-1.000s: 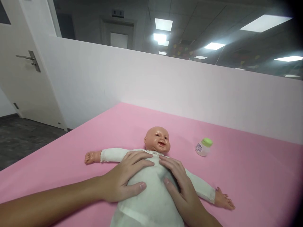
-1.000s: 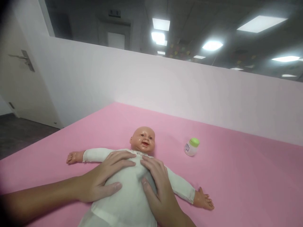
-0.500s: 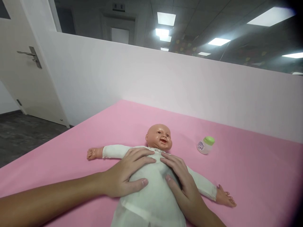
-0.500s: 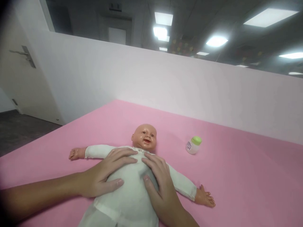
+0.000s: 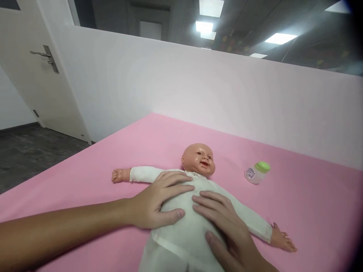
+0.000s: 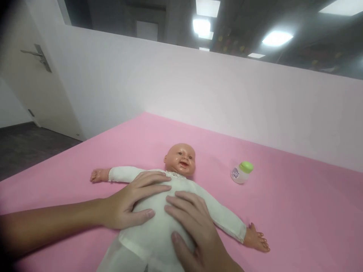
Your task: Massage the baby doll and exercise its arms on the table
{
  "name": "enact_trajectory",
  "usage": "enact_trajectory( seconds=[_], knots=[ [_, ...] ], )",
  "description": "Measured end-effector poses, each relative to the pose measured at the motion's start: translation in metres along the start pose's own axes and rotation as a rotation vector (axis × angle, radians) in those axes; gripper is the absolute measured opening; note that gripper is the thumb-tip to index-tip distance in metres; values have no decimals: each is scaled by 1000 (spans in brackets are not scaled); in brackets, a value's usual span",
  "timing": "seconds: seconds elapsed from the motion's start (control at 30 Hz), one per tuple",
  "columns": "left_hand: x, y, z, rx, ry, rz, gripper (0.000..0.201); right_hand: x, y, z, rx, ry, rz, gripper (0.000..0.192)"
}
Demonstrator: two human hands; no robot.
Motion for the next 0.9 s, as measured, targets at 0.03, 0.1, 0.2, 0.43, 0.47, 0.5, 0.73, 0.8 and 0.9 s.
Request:
enact_trajectory(
  seconds=[0.03,0.1,0.2,0.43,0.47,0.5,0.73,0.8,0.9],
  knots=[
    [0,0,0,3,2,-1,63,-7,1,-1,-19,-62,-24,48],
    [-1,1,0,5,4,-3,63,-17,5,-5,-64,-168,-67,46],
    [-1,1,0,-11,-9,-9,63,-17,2,-9,-48,-159,-81,50],
    [-13,8,-4,-152,-212,-119,51,5,-9,-9,64,125,-45,56],
    [-16,9,-6,-156,-250,-140,51,0,-6,-9,44,74,-55,56],
    [-19,9,-7,-157,-287,-159,52,-5,-3,-8,22,13,-65,56],
    [3,5,0,-116,-16,-54,51,0,2,-6,72,12,27,58],
    [7,4,1,-103,11,-42,51,0,2,-7,83,35,44,57],
    [5,5,0,-106,-29,-54,53,-12,5,-7,23,-11,10,53]
  ],
)
Point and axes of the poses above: each hand's wrist, its own z-axis towards the middle knuckle, its own y-axis out of the back of the hand, x = y × z, the point moved 8 cm from there along z, towards the middle knuckle, and after that the axes turned 8 degrees about y, right-handed, at the moved point
